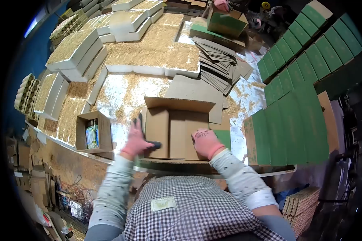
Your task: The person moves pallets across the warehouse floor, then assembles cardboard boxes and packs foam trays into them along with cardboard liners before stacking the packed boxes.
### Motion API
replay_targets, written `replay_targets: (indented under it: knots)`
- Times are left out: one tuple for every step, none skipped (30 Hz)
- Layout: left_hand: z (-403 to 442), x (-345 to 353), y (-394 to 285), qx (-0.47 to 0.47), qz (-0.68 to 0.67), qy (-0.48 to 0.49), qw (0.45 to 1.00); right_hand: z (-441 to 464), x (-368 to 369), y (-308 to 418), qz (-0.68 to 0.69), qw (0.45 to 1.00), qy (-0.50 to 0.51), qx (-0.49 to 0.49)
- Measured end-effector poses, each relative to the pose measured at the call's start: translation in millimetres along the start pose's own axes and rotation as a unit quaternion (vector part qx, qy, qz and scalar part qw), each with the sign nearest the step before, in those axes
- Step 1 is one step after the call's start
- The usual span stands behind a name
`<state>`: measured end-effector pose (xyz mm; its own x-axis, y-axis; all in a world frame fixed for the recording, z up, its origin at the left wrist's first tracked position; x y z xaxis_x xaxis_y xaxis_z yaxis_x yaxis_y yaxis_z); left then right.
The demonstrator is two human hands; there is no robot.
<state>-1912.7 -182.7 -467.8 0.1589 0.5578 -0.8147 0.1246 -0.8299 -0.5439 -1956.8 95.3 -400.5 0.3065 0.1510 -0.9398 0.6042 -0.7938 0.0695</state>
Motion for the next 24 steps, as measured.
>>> replay_targets:
  knots:
    - [0.7,41.7,4.0,0.038,-0.004,-0.074,0.997,1.3,-4.4,-13.5,0.153,0.988,0.005,0.028]
    - [-5.6,41.2,1.4,0.023,-0.147,-0.073,0.986,-0.2,-8.8,-27.9,0.304,0.951,0.006,0.058]
    - [-11.2,39.9,-1.9,0.010,-0.301,-0.078,0.950,-0.2,10.0,-42.0,0.537,0.829,-0.117,0.102]
    - [-15.9,38.8,-5.2,-0.001,-0.434,-0.091,0.896,-11.1,31.0,-58.9,0.719,0.637,-0.248,0.129]
    - [-25.4,17.5,-25.2,-0.045,-0.488,-0.029,0.871,-18.1,58.8,-62.0,0.684,0.696,-0.171,0.137]
    - [-19.7,26.3,-7.3,-0.019,-0.475,-0.011,0.880,-25.4,86.0,-65.3,0.638,0.753,-0.094,0.134]
    - [-21.3,10.9,-20.4,-0.025,-0.496,0.048,0.866,-29.0,103.5,-41.3,0.582,0.786,-0.152,0.144]
    - [-22.1,11.3,-20.5,0.034,-0.465,0.007,0.885,-33.4,120.2,-17.0,0.518,0.814,-0.208,0.162]
    - [-12.4,20.4,-9.0,0.051,-0.521,0.066,0.850,-69.1,70.7,-0.2,0.581,0.793,-0.152,0.102]
    - [0.9,24.3,-7.7,0.057,-0.568,0.126,0.811,-100.3,28.8,10.0,0.595,0.773,-0.200,0.091]
    - [3.8,16.2,-52.2,0.075,-0.533,0.110,0.836,-136.2,-19.3,11.7,0.507,0.810,-0.261,0.137]
    - [4.2,8.2,-102.9,0.088,-0.499,0.088,0.858,-170.1,-51.6,2.5,0.413,0.837,-0.309,0.182]
    - [19.7,5.1,-141.9,0.101,-0.531,0.135,0.830,-196.4,-53.4,-9.9,0.416,0.801,-0.378,0.206]
    - [34.8,2.0,-180.8,0.110,-0.559,0.183,0.801,-222.6,-55.6,-22.6,0.415,0.761,-0.445,0.226]
    - [53.3,1.0,-224.5,0.142,-0.584,0.217,0.769,-260.3,-93.3,-23.5,0.399,0.723,-0.494,0.272]
    - [73.3,0.0,-276.9,0.193,-0.606,0.239,0.733,-295.9,-143.8,-20.4,0.403,0.682,-0.554,0.255]
    - [90.3,-3.2,-331.3,0.252,-0.626,0.253,0.693,-322.6,-161.3,-36.8,0.444,0.633,-0.593,0.226]
    - [103.0,-8.1,-386.2,0.309,-0.639,0.258,0.655,-350.6,-175.1,-51.7,0.479,0.582,-0.628,0.194]
    - [110.8,-13.2,-434.7,0.360,-0.650,0.259,0.617,-374.6,-186.8,-64.9,0.510,0.529,-0.660,0.158]
    - [117.6,-13.9,-474.2,0.399,-0.641,0.241,0.609,-389.9,-197.2,-76.0,0.537,0.474,-0.688,0.119]
    - [126.6,-5.1,-500.1,0.412,-0.615,0.222,0.635,-393.6,-203.6,-92.6,0.498,0.491,-0.708,0.096]
    - [137.8,11.7,-514.7,0.415,-0.586,0.211,0.663,-390.9,-187.6,-112.8,0.499,0.480,-0.720,0.035]
    - [163.8,42.4,-515.2,0.411,-0.540,0.197,0.708,-388.3,-171.5,-132.9,0.501,0.468,-0.728,-0.028]
    - [189.3,72.8,-515.6,0.406,-0.492,0.184,0.748,-376.2,-141.0,-154.1,0.466,0.468,-0.750,0.023]
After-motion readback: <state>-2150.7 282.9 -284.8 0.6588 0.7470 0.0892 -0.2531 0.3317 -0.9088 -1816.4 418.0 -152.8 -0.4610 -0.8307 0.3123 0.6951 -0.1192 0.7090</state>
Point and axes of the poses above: each hand's wrist, its own z-axis towards the middle knuckle, its own x-axis out of the palm, y = z × x, the point moved 2 cm from there along z, towards the middle knuckle, and after that the axes turned 2 degrees about y, right-handed, at the moved point
